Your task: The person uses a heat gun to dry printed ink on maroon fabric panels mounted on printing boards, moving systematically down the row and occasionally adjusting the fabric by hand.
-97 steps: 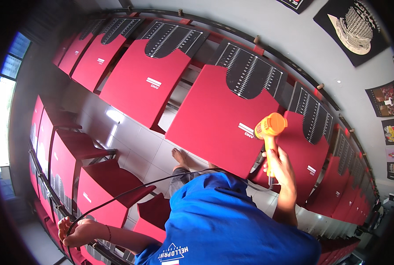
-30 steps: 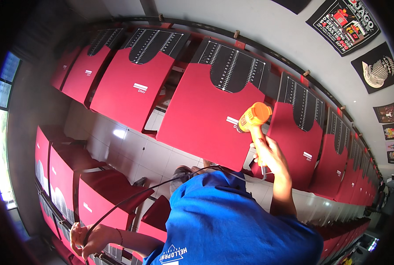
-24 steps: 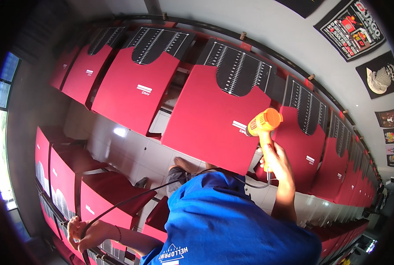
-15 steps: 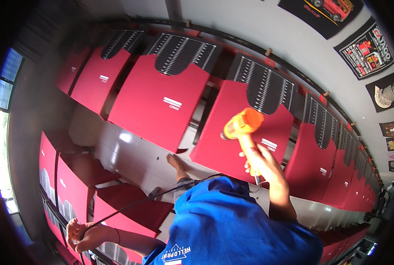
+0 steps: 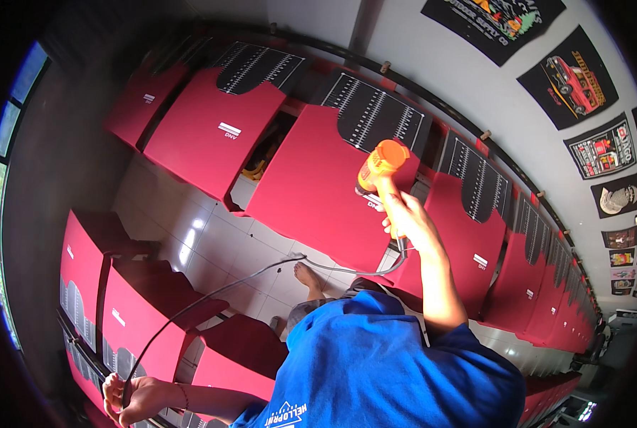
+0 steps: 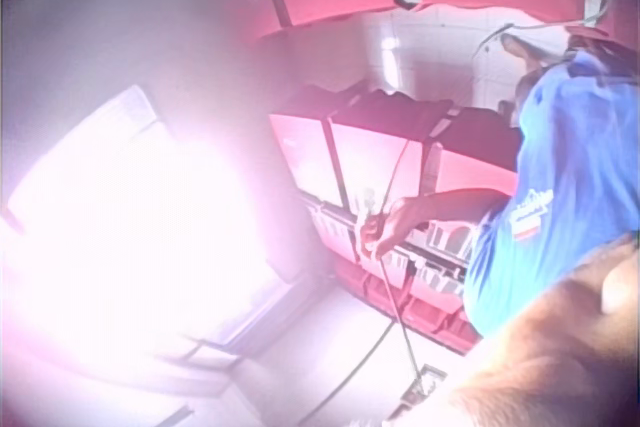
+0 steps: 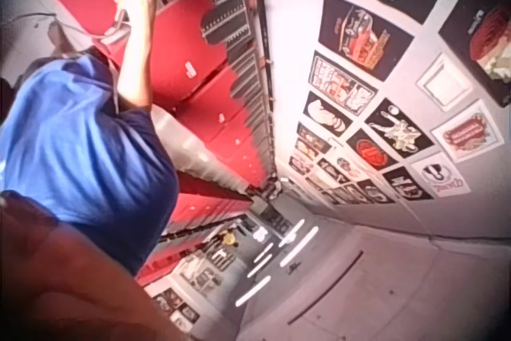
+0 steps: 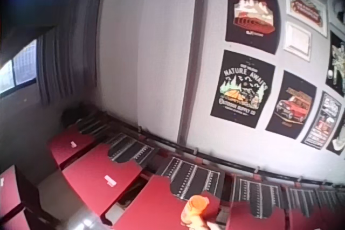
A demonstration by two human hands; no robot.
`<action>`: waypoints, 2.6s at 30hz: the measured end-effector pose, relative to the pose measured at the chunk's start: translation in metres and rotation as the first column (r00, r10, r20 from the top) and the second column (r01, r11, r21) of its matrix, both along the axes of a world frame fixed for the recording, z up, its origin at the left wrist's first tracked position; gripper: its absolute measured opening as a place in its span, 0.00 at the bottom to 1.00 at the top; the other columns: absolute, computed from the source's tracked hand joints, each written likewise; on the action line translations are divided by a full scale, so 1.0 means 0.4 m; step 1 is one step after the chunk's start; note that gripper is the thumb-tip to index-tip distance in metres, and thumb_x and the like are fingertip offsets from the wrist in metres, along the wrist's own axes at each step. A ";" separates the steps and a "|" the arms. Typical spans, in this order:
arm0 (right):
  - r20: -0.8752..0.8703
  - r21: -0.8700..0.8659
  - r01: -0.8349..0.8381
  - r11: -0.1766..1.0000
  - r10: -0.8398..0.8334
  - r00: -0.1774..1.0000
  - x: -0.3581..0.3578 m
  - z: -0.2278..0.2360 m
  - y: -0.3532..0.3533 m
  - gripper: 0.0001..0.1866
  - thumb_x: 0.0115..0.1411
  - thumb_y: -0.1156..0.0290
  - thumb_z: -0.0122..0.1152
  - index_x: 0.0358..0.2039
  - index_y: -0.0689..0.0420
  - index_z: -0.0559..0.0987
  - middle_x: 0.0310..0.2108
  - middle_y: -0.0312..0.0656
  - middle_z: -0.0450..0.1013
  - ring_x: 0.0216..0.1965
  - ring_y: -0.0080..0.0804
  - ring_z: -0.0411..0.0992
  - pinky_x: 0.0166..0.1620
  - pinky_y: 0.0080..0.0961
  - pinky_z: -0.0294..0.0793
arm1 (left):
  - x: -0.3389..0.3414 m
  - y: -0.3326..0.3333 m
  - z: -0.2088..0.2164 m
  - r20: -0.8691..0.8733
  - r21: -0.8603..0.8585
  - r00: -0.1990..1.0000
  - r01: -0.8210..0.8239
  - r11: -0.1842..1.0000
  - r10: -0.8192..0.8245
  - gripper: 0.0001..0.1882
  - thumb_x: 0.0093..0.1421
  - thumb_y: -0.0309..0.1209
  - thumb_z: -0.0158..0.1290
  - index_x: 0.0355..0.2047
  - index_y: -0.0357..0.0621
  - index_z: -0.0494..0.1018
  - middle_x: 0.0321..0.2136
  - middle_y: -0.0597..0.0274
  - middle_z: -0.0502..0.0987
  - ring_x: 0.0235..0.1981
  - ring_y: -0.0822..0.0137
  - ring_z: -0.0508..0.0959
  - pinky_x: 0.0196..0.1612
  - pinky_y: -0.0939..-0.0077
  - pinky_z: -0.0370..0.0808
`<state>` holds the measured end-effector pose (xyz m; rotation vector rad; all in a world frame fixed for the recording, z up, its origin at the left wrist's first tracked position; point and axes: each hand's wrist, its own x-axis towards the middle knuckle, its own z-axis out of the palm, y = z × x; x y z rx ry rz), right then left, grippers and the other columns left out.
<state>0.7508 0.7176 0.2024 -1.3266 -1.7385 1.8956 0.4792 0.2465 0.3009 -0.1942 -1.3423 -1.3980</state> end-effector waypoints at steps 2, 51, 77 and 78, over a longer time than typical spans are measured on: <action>0.025 0.027 0.040 0.999 -0.040 0.999 -0.020 -0.011 -0.011 0.21 0.69 0.58 0.49 0.51 0.63 0.70 0.34 0.39 0.72 0.24 0.21 0.72 0.26 0.20 0.76 | -0.032 -0.027 -0.017 0.034 0.011 0.999 0.023 1.000 -0.023 0.41 0.55 0.69 0.47 0.28 0.33 0.68 0.23 0.49 0.73 0.27 0.59 0.74 0.33 0.71 0.74; -0.021 -0.288 -0.016 0.958 0.011 1.000 -0.273 0.051 -0.067 0.22 0.68 0.57 0.50 0.54 0.62 0.68 0.38 0.42 0.75 0.23 0.21 0.73 0.20 0.17 0.71 | -0.463 0.114 0.037 -0.071 -0.122 0.993 0.083 0.989 -0.093 0.35 0.64 0.63 0.39 0.29 0.38 0.65 0.23 0.47 0.73 0.26 0.56 0.73 0.35 0.67 0.74; 0.008 0.005 -0.102 0.995 0.102 0.995 -1.195 0.001 -0.075 0.21 0.69 0.57 0.49 0.48 0.64 0.72 0.34 0.39 0.72 0.25 0.21 0.72 0.26 0.21 0.75 | -1.065 0.003 -0.020 0.212 0.012 0.939 0.274 0.962 -0.271 0.30 0.66 0.61 0.40 0.37 0.43 0.66 0.30 0.52 0.74 0.34 0.63 0.73 0.42 0.72 0.70; 0.011 -0.003 -0.102 0.995 0.102 0.995 -1.193 0.003 -0.078 0.21 0.69 0.57 0.49 0.48 0.64 0.72 0.34 0.39 0.72 0.25 0.21 0.72 0.26 0.21 0.75 | -1.061 0.009 -0.014 0.210 0.024 0.945 0.251 0.968 -0.250 0.30 0.65 0.61 0.40 0.36 0.43 0.67 0.30 0.51 0.74 0.33 0.63 0.74 0.42 0.72 0.71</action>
